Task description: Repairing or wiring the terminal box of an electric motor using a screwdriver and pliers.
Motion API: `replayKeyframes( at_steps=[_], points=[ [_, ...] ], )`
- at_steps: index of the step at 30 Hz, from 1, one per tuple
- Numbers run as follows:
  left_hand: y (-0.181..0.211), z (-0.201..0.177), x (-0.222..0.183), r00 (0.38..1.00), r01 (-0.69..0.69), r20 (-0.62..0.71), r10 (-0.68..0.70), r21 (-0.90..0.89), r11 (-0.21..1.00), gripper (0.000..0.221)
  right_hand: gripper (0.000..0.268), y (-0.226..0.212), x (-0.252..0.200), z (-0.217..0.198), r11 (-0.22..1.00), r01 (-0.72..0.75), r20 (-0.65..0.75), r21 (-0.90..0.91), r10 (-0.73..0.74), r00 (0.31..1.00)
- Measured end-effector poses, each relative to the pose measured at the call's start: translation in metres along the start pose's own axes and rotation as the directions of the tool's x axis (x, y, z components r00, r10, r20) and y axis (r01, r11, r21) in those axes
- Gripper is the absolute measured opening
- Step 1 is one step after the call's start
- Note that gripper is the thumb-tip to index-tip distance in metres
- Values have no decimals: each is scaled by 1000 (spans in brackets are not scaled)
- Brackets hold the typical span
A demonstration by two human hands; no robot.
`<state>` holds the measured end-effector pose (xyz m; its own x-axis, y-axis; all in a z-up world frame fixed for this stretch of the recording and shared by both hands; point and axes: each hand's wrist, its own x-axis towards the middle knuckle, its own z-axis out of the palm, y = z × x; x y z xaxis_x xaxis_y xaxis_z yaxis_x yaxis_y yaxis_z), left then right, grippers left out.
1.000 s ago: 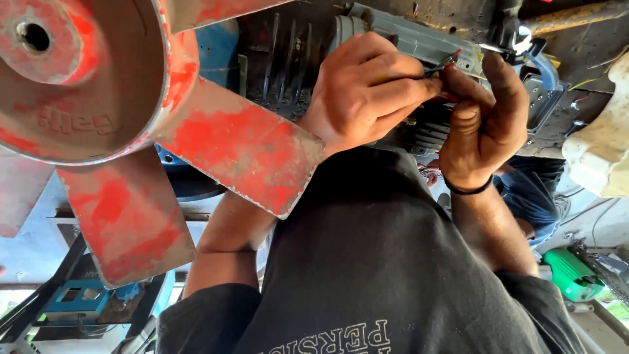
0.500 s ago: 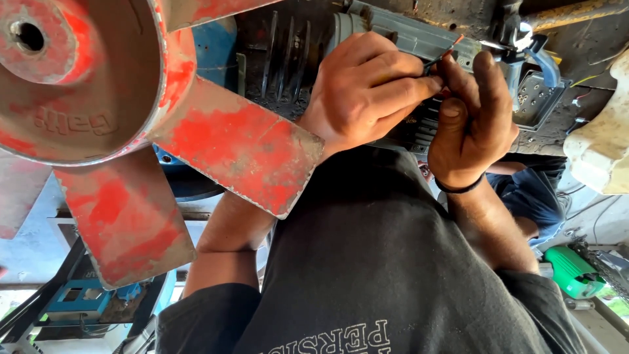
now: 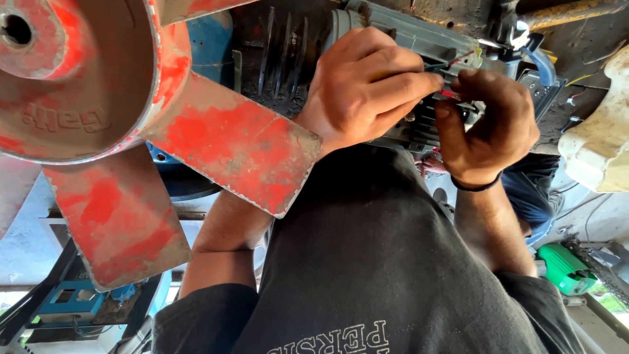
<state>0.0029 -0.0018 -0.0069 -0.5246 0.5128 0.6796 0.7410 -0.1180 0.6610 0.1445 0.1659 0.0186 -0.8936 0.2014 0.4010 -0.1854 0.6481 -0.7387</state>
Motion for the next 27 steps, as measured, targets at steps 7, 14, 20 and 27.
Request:
replayKeyframes(
  at_steps=[7,14,20,27],
  points=[
    [2,1,3,1000,-3,-30,4,15,1000,8,12,-2,6,-8,955,160,47,-249,-153,987],
    [4,-1,5,999,13,-41,-13,-3,1000,7,6,-7,14,-14,884,257,144,-391,-217,965],
    [4,-2,6,999,5,-45,-5,-12,1000,2,6,-25,21,-10,874,189,155,-447,-132,979],
    [3,0,2,999,29,-24,-29,-12,1000,5,5,-34,21,-7,913,40,130,-406,15,991]
  ],
)
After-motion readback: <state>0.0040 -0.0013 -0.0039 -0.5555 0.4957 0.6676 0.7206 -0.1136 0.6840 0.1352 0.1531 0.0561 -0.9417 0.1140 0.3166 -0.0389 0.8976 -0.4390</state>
